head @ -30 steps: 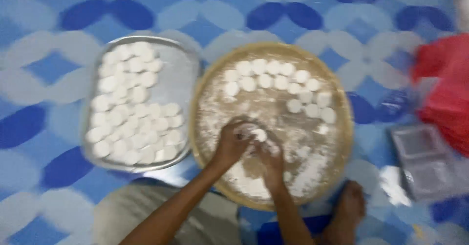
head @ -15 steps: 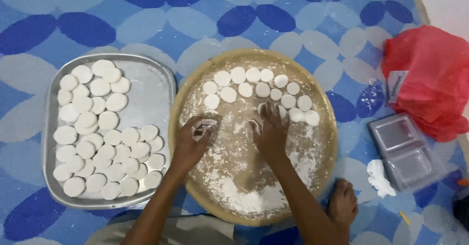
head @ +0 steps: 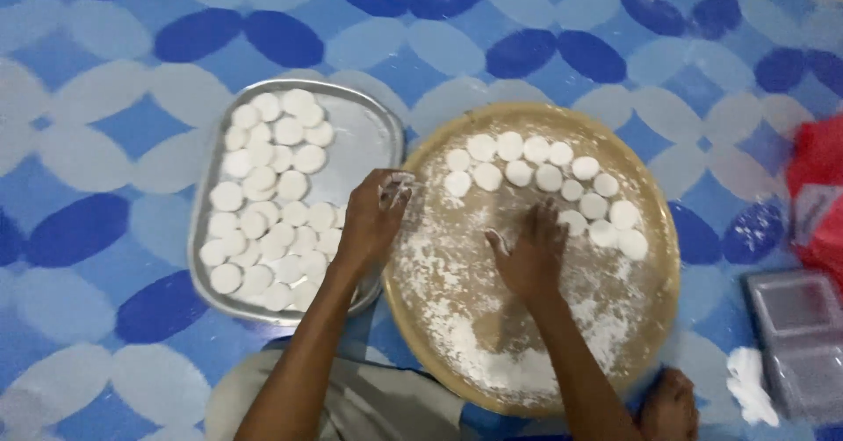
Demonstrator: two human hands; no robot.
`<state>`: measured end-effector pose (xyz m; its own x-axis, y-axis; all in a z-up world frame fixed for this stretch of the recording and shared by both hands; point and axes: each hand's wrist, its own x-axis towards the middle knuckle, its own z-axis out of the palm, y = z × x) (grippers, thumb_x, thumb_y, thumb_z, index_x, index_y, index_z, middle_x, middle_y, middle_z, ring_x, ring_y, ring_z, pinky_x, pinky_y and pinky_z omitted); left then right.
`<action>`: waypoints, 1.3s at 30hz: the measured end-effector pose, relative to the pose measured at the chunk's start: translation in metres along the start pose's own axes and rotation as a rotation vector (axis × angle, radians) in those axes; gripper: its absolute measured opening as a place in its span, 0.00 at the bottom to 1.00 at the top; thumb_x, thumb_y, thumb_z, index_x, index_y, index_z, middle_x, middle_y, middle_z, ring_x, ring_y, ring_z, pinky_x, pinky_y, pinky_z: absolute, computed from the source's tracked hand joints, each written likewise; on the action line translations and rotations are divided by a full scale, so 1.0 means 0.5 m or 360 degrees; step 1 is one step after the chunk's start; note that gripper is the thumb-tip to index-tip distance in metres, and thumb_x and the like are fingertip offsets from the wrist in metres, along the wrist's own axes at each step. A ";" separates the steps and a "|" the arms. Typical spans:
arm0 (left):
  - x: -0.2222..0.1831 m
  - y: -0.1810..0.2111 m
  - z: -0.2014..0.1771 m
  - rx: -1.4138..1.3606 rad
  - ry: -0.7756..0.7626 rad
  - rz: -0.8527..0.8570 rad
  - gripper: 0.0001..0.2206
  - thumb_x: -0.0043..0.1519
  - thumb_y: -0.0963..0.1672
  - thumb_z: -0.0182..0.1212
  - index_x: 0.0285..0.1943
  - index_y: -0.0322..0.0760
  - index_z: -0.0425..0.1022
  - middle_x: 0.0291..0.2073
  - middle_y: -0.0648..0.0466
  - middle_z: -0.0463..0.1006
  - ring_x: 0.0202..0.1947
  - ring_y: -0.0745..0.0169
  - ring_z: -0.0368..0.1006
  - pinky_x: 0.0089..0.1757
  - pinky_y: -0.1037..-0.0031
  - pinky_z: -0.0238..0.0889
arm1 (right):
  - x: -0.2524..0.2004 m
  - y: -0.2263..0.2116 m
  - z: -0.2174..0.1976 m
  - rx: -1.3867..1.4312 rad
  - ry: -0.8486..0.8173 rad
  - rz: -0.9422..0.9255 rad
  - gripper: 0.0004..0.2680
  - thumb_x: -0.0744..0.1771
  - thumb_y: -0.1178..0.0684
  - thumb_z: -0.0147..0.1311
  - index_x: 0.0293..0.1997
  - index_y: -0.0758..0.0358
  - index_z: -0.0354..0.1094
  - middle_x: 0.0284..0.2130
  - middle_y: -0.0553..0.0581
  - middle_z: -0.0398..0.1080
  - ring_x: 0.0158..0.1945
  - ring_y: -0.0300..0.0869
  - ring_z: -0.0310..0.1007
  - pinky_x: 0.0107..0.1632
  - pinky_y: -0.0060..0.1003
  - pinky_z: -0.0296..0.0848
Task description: A person is taking small dough balls from a metal tray, coating them in flour in a large wooden bowl, and flattening them into discs by hand.
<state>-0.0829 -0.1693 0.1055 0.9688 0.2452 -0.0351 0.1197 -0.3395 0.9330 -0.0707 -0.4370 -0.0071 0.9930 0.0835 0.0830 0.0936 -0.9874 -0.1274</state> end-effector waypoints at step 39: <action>0.291 -0.303 -0.079 0.1100 0.0923 0.0372 0.20 0.58 0.35 0.51 0.62 0.28 0.65 0.41 0.40 0.75 0.38 0.40 0.74 0.41 0.55 0.68 | -0.198 0.106 -0.155 0.1018 -0.0132 0.0321 0.16 0.69 0.55 0.53 0.62 0.77 0.64 0.48 0.74 0.73 0.51 0.57 0.75 0.53 0.50 0.72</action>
